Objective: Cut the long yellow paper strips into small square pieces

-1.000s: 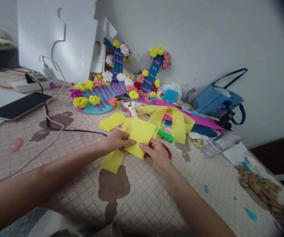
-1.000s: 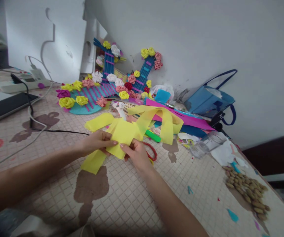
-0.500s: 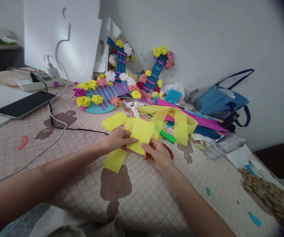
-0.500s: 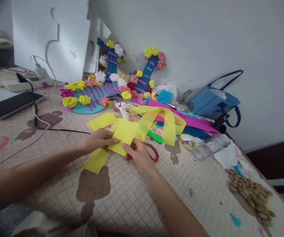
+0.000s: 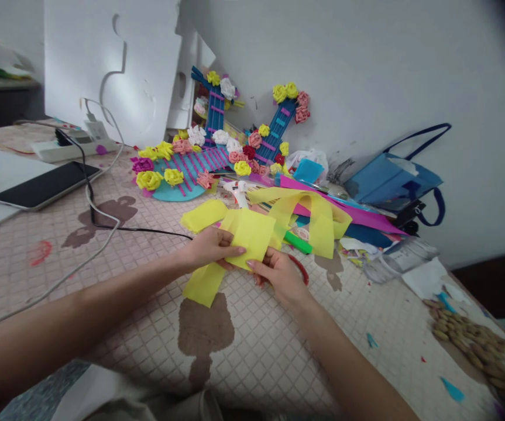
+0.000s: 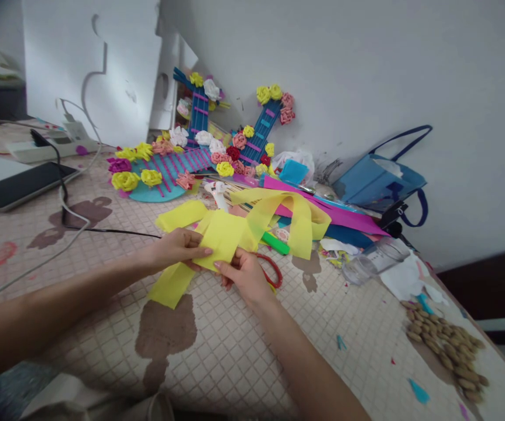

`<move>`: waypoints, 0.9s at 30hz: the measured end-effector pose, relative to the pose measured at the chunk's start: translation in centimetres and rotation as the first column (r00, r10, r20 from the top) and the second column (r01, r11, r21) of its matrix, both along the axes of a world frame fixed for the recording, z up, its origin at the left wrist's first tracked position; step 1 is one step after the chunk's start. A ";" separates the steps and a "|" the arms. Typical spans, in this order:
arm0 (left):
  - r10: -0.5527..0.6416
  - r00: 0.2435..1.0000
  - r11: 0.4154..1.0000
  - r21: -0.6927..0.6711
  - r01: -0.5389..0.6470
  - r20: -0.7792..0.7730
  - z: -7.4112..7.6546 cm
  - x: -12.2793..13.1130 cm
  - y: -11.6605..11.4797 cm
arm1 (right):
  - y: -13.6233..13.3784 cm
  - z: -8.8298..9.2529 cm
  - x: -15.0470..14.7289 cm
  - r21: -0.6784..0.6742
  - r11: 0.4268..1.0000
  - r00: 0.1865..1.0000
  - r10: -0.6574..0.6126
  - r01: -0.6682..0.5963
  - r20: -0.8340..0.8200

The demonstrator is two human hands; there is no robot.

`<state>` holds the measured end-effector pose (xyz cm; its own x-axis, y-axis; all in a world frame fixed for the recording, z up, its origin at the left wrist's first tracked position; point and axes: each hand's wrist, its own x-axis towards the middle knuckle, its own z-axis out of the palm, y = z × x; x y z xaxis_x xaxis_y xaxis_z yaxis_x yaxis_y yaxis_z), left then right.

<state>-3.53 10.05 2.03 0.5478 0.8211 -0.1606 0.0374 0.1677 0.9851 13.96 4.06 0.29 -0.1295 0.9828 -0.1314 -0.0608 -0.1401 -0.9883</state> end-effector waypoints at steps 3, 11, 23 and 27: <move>-0.097 0.995 0.995 -0.001 0.097 -0.039 -0.3 -0.2 0.3 | 0.0 -0.1 0.0 0.012 1.000 1.000 0.013 -0.014 0.027; -0.299 0.950 0.954 -0.035 0.297 -0.087 -0.5 -0.5 0.1 | 0.0 0.6 -0.1 -0.051 0.995 0.969 -0.098 0.089 -0.226; -0.431 0.886 0.902 -0.060 0.427 -0.170 -0.4 -1.1 0.3 | 0.5 1.0 1.0 -0.049 0.980 0.944 -0.199 0.193 -0.263; -0.451 0.874 0.892 -0.059 0.448 -0.181 -0.4 -1.1 0.2 | 0.5 1.2 1.5 -0.041 0.986 0.978 -0.165 0.161 -0.131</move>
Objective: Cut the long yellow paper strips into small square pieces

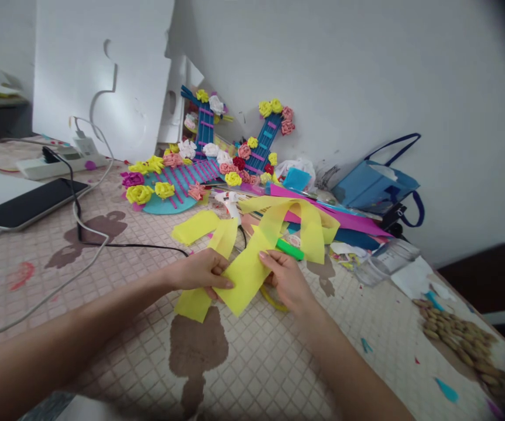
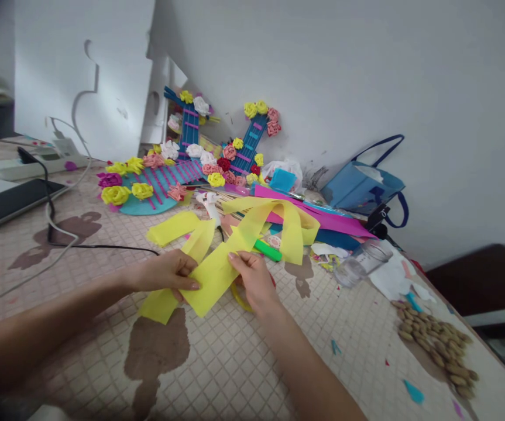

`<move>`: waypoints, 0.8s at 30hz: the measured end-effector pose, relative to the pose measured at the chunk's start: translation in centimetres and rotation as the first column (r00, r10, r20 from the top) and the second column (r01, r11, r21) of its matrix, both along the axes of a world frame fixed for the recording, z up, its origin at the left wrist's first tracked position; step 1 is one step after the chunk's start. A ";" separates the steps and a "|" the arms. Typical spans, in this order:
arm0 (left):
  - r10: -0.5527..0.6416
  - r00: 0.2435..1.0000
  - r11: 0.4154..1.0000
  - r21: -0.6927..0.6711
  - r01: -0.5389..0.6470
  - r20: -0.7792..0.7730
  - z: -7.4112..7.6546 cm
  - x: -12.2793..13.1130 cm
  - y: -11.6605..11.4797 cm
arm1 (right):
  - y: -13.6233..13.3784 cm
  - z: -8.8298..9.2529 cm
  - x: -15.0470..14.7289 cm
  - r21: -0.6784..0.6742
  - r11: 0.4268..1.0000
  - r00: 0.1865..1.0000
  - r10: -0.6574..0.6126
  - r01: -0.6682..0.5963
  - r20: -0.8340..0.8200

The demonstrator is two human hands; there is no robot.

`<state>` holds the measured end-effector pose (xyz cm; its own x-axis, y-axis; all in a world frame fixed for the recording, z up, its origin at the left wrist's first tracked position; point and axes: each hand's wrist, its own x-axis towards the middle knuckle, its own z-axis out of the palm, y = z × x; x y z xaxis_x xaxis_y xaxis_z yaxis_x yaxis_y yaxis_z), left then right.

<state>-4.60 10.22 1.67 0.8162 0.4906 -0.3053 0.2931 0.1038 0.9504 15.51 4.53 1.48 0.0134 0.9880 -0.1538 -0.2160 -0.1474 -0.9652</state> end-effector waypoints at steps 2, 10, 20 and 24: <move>-0.006 1.000 1.000 -0.007 0.006 -0.008 -0.1 0.0 0.0 | 0.0 0.1 0.2 0.002 1.000 0.999 0.001 -0.001 0.033; -0.112 0.993 0.994 -0.026 0.111 -0.045 -0.6 -0.1 -0.1 | 0.4 0.4 0.6 -0.007 0.999 0.995 0.048 -0.048 0.085; -0.197 0.980 0.976 -0.102 0.193 -0.034 -0.7 -0.1 -0.1 | 0.4 0.4 0.4 -0.023 0.998 0.991 0.058 -0.056 0.122; -0.189 0.982 0.977 -0.108 0.185 -0.030 -0.7 -0.1 -0.1 | 0.4 0.1 0.4 0.001 1.000 0.990 -0.020 0.020 0.136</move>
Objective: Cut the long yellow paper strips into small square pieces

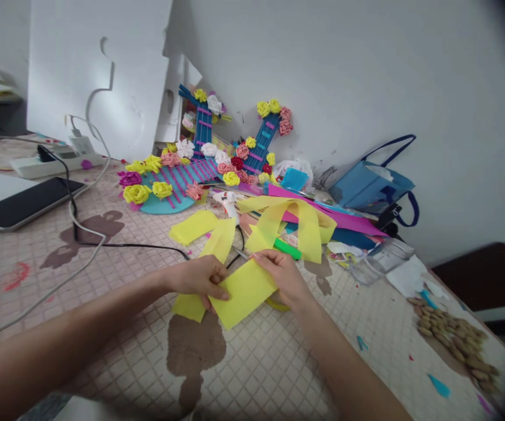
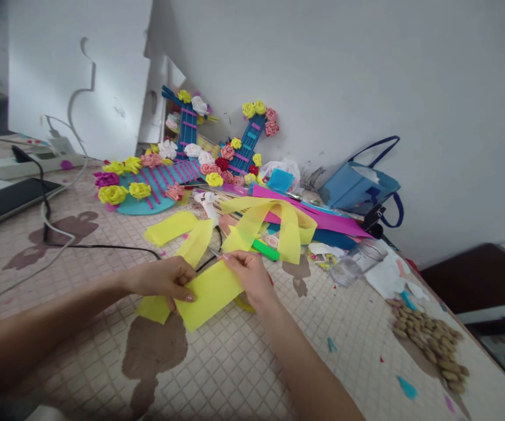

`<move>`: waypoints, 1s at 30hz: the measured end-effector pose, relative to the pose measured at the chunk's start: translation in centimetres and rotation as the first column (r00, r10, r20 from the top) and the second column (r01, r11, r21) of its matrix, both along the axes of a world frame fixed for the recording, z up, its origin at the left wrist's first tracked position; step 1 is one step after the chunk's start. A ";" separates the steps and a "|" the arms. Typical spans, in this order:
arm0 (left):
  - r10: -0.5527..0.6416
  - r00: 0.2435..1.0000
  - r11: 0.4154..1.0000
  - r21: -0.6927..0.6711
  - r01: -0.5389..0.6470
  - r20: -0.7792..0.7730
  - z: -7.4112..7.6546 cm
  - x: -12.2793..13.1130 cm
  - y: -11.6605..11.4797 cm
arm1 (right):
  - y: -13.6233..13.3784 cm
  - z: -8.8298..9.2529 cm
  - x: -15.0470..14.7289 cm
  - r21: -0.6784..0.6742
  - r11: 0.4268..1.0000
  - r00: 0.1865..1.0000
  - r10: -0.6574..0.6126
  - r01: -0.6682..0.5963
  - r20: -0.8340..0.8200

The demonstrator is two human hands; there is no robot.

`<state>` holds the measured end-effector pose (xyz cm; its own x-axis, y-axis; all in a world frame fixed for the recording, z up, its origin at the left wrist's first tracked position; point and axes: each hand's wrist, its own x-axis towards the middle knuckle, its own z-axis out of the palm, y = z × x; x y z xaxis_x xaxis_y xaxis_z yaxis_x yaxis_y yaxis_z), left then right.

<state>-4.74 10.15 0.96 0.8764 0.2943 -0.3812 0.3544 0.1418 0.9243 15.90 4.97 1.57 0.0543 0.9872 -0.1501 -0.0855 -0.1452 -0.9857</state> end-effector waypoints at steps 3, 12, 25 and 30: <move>0.026 1.000 1.000 -0.003 -0.026 -0.006 0.1 -0.2 0.2 | 0.0 0.1 0.3 -0.009 1.000 0.999 0.013 -0.013 -0.043; 0.057 0.998 0.997 0.054 -0.058 0.010 1.1 -0.8 0.9 | -0.2 0.4 0.7 -0.008 0.995 0.995 0.103 -0.103 -0.004; 0.021 0.999 1.000 0.021 -0.021 -0.041 1.3 -2.0 2.5 | -0.5 0.7 0.8 -0.090 0.976 0.980 0.198 -0.197 0.007; 0.000 0.999 1.000 0.005 0.000 -0.035 1.5 -2.2 2.6 | -0.4 0.6 0.8 -0.067 0.980 0.983 0.186 -0.185 0.001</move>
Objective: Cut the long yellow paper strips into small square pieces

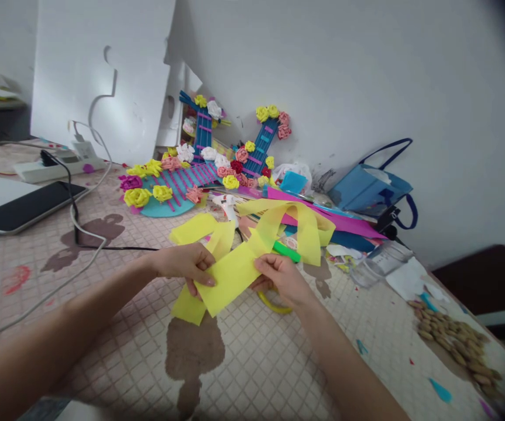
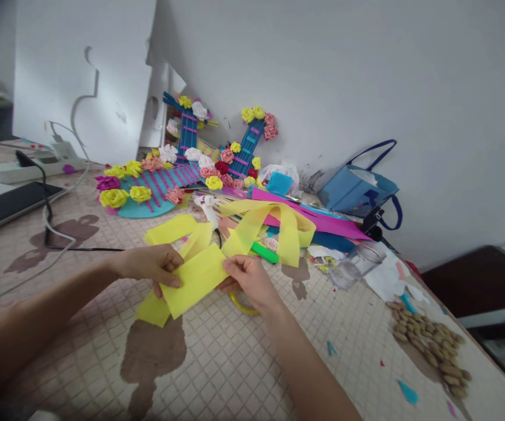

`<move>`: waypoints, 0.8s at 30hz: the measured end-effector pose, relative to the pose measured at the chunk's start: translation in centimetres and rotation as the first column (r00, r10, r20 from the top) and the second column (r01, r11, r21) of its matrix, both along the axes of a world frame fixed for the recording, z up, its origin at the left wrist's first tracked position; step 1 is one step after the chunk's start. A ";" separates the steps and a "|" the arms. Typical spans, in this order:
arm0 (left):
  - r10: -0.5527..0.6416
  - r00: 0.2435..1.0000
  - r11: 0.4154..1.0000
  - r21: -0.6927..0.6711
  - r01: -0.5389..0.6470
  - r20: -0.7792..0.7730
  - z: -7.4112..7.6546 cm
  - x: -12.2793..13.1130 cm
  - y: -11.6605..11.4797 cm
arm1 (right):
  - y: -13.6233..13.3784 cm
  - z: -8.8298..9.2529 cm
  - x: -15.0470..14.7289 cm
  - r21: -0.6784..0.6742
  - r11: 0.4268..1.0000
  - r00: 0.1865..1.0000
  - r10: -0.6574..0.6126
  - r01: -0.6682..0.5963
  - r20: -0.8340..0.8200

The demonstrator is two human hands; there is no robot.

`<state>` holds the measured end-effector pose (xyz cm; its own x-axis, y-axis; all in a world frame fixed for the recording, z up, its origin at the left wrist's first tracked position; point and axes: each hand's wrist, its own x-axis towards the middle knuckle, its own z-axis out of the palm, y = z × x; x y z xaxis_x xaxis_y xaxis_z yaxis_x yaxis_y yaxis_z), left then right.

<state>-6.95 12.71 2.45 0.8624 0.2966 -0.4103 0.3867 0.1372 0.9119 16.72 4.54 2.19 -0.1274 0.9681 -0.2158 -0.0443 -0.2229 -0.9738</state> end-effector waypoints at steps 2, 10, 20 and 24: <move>-0.019 1.000 1.000 -0.007 0.019 0.000 0.1 0.0 -0.1 | 0.1 -0.2 0.0 0.011 1.000 1.000 0.021 -0.021 -0.011; -0.005 1.000 1.000 0.004 0.005 -0.018 0.1 0.0 -0.1 | 0.1 -0.6 -0.2 0.041 0.999 0.999 0.002 -0.001 -0.034; -0.060 0.989 0.992 0.121 0.044 0.133 1.6 -0.1 0.1 | -0.7 0.1 -1.6 0.002 0.996 0.996 0.087 -0.086 -0.029; 0.076 0.981 0.881 0.450 -0.150 0.177 1.4 1.9 -0.7 | -1.1 -0.1 -2.5 0.033 0.991 0.992 0.128 -0.128 0.003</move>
<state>-5.02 12.04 3.87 0.8516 0.5190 -0.0732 0.2482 -0.2763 0.9285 14.17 3.41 2.13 -0.2505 0.9504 -0.1842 -0.0167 -0.1945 -0.9808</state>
